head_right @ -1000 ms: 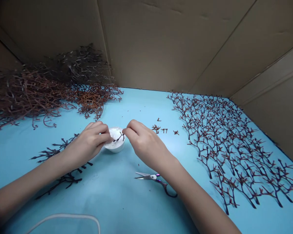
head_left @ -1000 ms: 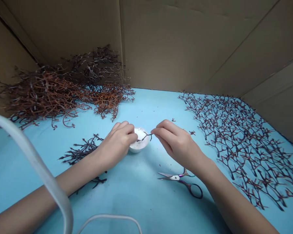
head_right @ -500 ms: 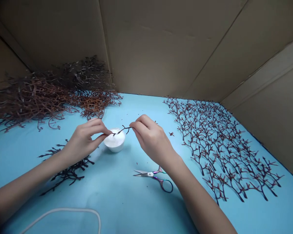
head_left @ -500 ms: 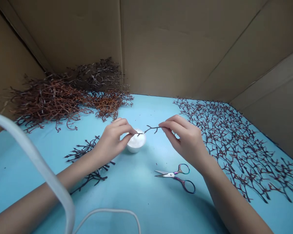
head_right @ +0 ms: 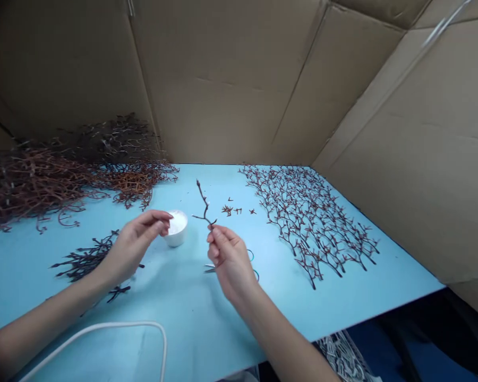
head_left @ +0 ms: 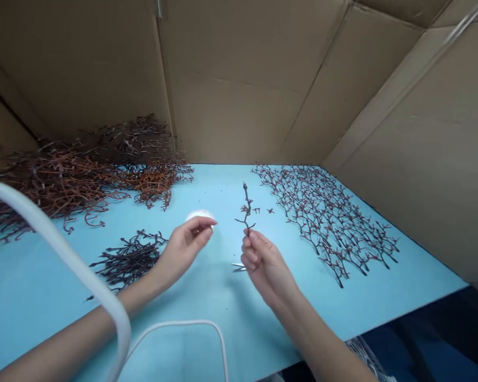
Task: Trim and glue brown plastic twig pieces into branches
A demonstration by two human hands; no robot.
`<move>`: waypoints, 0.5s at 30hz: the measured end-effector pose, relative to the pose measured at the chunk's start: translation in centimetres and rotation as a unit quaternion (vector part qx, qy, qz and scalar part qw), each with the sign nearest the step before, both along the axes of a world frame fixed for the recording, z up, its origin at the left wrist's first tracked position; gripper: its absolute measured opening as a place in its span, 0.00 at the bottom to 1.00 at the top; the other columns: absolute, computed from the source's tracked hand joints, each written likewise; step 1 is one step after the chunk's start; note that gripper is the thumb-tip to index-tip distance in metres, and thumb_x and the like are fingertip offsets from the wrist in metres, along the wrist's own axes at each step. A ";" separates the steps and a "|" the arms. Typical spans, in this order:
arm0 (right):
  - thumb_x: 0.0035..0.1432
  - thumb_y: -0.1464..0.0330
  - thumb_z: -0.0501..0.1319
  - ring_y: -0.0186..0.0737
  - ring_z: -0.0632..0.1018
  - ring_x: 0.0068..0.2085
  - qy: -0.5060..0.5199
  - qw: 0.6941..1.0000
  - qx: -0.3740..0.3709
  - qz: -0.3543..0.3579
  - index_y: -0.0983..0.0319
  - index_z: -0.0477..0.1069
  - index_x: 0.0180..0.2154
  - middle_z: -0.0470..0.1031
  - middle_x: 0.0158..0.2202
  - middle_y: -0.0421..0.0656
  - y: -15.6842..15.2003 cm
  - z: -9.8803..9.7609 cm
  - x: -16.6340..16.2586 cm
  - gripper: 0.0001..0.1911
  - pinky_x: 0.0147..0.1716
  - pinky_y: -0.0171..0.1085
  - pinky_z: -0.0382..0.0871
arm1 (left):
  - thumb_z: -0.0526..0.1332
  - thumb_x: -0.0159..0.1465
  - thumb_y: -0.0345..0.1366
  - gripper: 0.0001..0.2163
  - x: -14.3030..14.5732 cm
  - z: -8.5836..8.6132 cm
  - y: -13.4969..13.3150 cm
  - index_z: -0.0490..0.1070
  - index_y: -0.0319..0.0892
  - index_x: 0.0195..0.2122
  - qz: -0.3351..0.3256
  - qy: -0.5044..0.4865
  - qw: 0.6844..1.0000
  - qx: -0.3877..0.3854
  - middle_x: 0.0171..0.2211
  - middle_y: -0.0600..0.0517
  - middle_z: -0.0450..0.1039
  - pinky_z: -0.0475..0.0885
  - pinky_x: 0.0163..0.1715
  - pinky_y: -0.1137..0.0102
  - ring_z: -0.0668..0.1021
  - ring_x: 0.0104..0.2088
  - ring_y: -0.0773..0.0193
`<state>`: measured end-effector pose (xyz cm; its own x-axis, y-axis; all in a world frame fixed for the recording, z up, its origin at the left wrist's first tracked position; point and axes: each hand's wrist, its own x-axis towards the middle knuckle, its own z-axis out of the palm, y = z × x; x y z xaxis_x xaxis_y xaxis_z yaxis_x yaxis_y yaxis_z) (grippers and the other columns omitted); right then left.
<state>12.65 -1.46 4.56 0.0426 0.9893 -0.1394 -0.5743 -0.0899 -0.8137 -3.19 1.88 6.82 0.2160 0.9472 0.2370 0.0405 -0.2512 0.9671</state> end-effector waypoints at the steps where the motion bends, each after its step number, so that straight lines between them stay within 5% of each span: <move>1: 0.46 0.69 0.60 0.20 0.56 0.16 0.038 0.999 -0.018 -0.001 0.63 0.68 0.29 0.63 0.22 0.35 -0.6 -0.5 -0.7 0.06 0.13 0.25 0.48 | 0.55 0.53 0.34 0.06 0.4 -0.4 -0.6 0.67 0.39 0.31 -0.022 0.017 1.000 -0.003 0.26 0.52 0.66 0.66 0.29 0.71 0.69 0.28 0.67; 8: 0.42 0.69 0.63 0.19 0.55 0.15 0.183 0.980 -0.077 -0.011 0.64 0.69 0.25 0.61 0.17 0.33 -2.8 -1.6 -4.5 0.06 0.12 0.23 0.49 | 0.52 0.56 0.34 0.08 1.8 -1.8 -2.7 0.69 0.38 0.29 -0.116 0.068 0.991 0.022 0.31 0.48 0.67 0.66 0.38 0.67 0.71 0.36 0.64; 12: 0.38 0.69 0.65 0.20 0.56 0.14 0.176 0.978 -0.108 -0.013 0.63 0.68 0.24 0.62 0.17 0.34 -3.1 -2.2 -4.9 0.08 0.12 0.24 0.48 | 0.49 0.56 0.34 0.13 2.2 -2.7 -2.5 0.63 0.38 0.17 -0.104 0.093 0.990 0.018 0.28 0.48 0.66 0.66 0.35 0.68 0.70 0.32 0.64; 15: 0.41 0.66 0.63 0.22 0.58 0.14 0.073 0.993 -0.081 0.032 0.63 0.68 0.25 0.63 0.17 0.35 -3.2 -2.5 -3.7 0.08 0.12 0.25 0.49 | 0.49 0.56 0.36 0.15 2.5 -3.4 -2.3 0.59 0.40 0.13 -0.103 0.095 0.990 0.023 0.23 0.50 0.64 0.66 0.32 0.69 0.68 0.28 0.65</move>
<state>8.94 -4.62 2.07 -0.0520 0.9533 -0.2976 -0.6747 -0.2533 -0.6933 -0.66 -0.40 3.43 0.4482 0.8676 0.2153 0.1637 -0.3164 0.9344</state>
